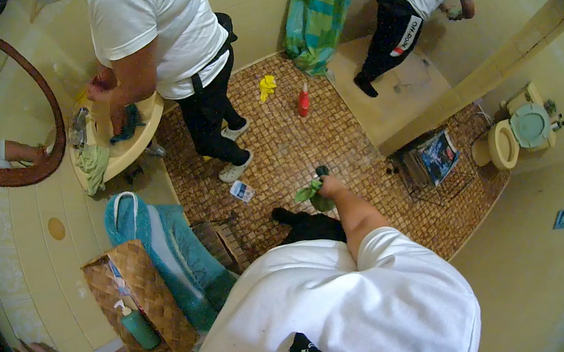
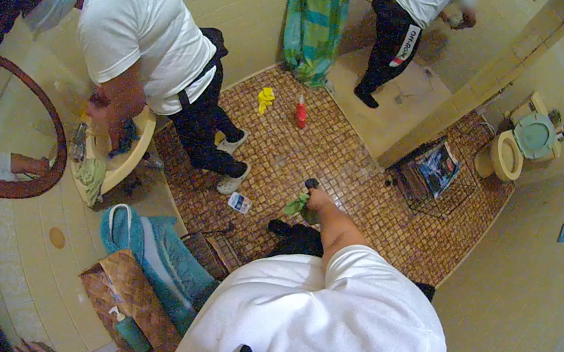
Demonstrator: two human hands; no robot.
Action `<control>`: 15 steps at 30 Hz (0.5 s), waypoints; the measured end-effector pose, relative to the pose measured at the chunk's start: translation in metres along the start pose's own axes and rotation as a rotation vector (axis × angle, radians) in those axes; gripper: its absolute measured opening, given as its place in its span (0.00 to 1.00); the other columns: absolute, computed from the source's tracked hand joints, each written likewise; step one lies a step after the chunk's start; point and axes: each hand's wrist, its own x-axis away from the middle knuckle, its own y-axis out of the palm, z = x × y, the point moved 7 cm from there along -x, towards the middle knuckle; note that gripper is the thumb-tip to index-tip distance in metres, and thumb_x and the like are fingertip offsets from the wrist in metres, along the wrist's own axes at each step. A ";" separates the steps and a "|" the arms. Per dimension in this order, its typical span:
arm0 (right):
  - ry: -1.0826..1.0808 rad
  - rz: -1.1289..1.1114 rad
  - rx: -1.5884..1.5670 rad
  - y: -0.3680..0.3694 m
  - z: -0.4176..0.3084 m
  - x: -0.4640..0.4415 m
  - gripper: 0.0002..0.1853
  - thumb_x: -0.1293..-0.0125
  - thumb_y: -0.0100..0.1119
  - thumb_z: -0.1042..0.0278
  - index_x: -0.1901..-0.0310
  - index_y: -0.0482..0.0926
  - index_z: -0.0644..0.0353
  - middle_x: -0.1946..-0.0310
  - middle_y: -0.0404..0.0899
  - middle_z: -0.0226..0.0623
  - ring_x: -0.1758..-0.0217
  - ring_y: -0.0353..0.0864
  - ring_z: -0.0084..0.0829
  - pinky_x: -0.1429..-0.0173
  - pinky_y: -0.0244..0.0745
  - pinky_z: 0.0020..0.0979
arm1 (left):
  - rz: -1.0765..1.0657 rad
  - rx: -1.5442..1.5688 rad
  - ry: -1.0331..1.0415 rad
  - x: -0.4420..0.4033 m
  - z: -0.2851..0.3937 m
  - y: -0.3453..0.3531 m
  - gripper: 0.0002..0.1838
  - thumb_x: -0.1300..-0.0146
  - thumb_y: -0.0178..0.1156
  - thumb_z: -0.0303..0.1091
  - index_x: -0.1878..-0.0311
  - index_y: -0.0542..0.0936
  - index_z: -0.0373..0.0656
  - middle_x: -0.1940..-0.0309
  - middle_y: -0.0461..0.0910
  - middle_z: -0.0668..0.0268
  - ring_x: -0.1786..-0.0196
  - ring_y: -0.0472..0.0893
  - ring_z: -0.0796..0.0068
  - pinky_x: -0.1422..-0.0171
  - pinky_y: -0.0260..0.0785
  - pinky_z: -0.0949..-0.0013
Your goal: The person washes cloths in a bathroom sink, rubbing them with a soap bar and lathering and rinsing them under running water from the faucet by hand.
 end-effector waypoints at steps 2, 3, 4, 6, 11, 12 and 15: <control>0.007 -0.014 -0.009 0.001 0.000 0.000 0.24 0.59 0.59 0.62 0.57 0.72 0.57 0.60 0.73 0.45 0.56 0.71 0.42 0.53 0.67 0.36 | 0.026 0.005 0.017 0.002 -0.001 0.002 0.19 0.40 0.41 0.40 0.45 0.65 0.49 0.44 0.60 0.59 0.44 0.63 0.60 0.43 0.57 0.61; 0.010 -0.021 -0.014 0.002 0.000 0.000 0.24 0.59 0.59 0.62 0.56 0.72 0.57 0.60 0.73 0.45 0.56 0.71 0.42 0.53 0.67 0.36 | 0.040 0.007 0.026 0.003 -0.001 0.002 0.19 0.40 0.41 0.40 0.45 0.64 0.50 0.44 0.60 0.59 0.44 0.63 0.60 0.43 0.57 0.61; 0.009 -0.021 -0.013 0.002 0.001 0.000 0.24 0.59 0.59 0.62 0.56 0.71 0.57 0.60 0.73 0.45 0.56 0.71 0.42 0.53 0.67 0.36 | 0.035 0.007 0.029 0.003 -0.001 0.004 0.19 0.40 0.41 0.40 0.45 0.64 0.50 0.44 0.60 0.59 0.44 0.63 0.60 0.43 0.58 0.61; 0.007 -0.021 -0.010 -0.003 -0.003 0.005 0.24 0.59 0.59 0.62 0.56 0.71 0.57 0.60 0.73 0.45 0.55 0.71 0.41 0.53 0.67 0.35 | 0.026 0.007 0.035 0.003 0.000 0.004 0.19 0.40 0.42 0.40 0.45 0.65 0.50 0.44 0.60 0.59 0.44 0.63 0.60 0.44 0.58 0.61; 0.028 -0.012 0.005 -0.008 -0.006 0.012 0.25 0.59 0.58 0.61 0.55 0.71 0.56 0.59 0.72 0.45 0.55 0.71 0.41 0.53 0.67 0.35 | 0.084 0.049 0.008 -0.003 0.003 -0.008 0.18 0.41 0.44 0.41 0.46 0.66 0.52 0.45 0.63 0.65 0.49 0.67 0.59 0.47 0.61 0.63; 0.025 -0.011 0.007 -0.006 -0.005 0.011 0.25 0.59 0.58 0.61 0.55 0.71 0.56 0.59 0.72 0.45 0.55 0.71 0.41 0.53 0.67 0.35 | 0.115 0.058 0.017 -0.003 0.002 -0.008 0.18 0.41 0.44 0.41 0.47 0.67 0.53 0.46 0.64 0.67 0.51 0.69 0.58 0.48 0.62 0.63; 0.013 0.015 0.004 0.001 -0.001 0.004 0.25 0.59 0.58 0.60 0.54 0.71 0.55 0.59 0.72 0.46 0.55 0.71 0.41 0.53 0.67 0.35 | 0.139 0.081 0.040 -0.003 0.000 -0.007 0.18 0.41 0.44 0.41 0.47 0.67 0.53 0.46 0.64 0.67 0.51 0.69 0.58 0.49 0.63 0.64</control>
